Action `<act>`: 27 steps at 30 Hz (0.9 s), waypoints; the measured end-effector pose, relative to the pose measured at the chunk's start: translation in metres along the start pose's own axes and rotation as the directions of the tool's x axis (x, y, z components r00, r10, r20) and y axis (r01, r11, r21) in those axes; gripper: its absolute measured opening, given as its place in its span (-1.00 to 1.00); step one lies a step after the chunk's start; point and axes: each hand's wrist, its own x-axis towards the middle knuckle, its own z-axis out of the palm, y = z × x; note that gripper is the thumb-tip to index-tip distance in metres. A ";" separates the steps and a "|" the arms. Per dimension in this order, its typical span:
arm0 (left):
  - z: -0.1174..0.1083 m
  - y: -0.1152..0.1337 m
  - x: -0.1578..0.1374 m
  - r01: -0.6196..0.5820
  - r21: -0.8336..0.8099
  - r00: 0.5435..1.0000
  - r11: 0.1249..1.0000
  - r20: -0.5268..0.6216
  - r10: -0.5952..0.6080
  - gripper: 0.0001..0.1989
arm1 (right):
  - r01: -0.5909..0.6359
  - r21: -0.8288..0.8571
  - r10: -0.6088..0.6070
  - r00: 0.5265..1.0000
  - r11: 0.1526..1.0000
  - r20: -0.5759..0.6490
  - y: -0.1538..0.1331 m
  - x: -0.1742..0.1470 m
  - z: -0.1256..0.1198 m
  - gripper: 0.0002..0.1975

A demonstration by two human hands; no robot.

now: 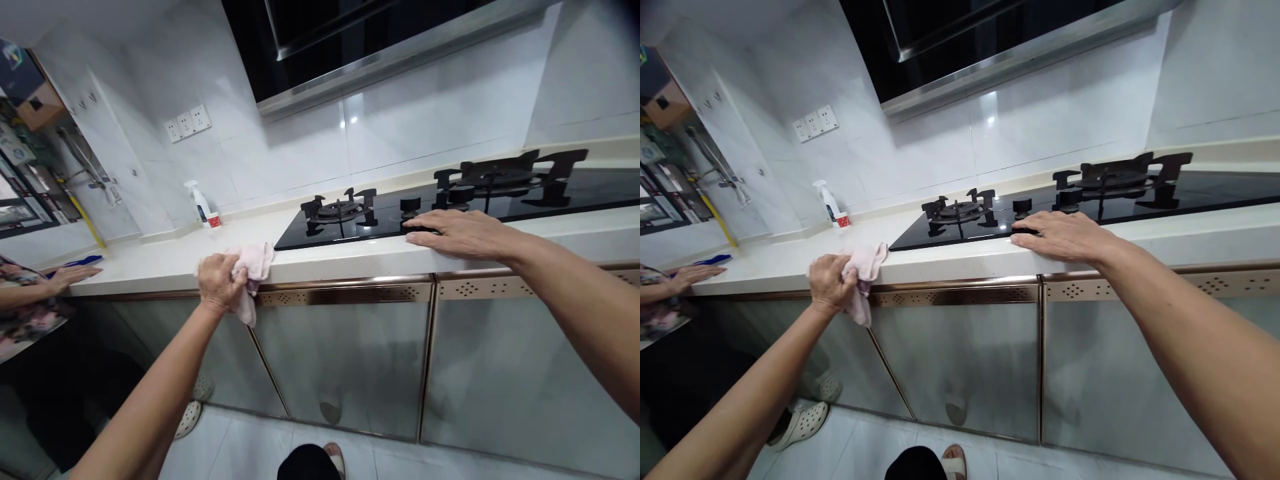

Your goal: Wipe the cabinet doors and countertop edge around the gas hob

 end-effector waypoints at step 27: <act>-0.028 0.260 0.074 -0.099 -0.286 0.991 0.953 -0.120 0.067 -0.58 | -0.057 -0.062 0.058 0.998 0.996 0.014 -0.018 -0.003 -0.007 -0.30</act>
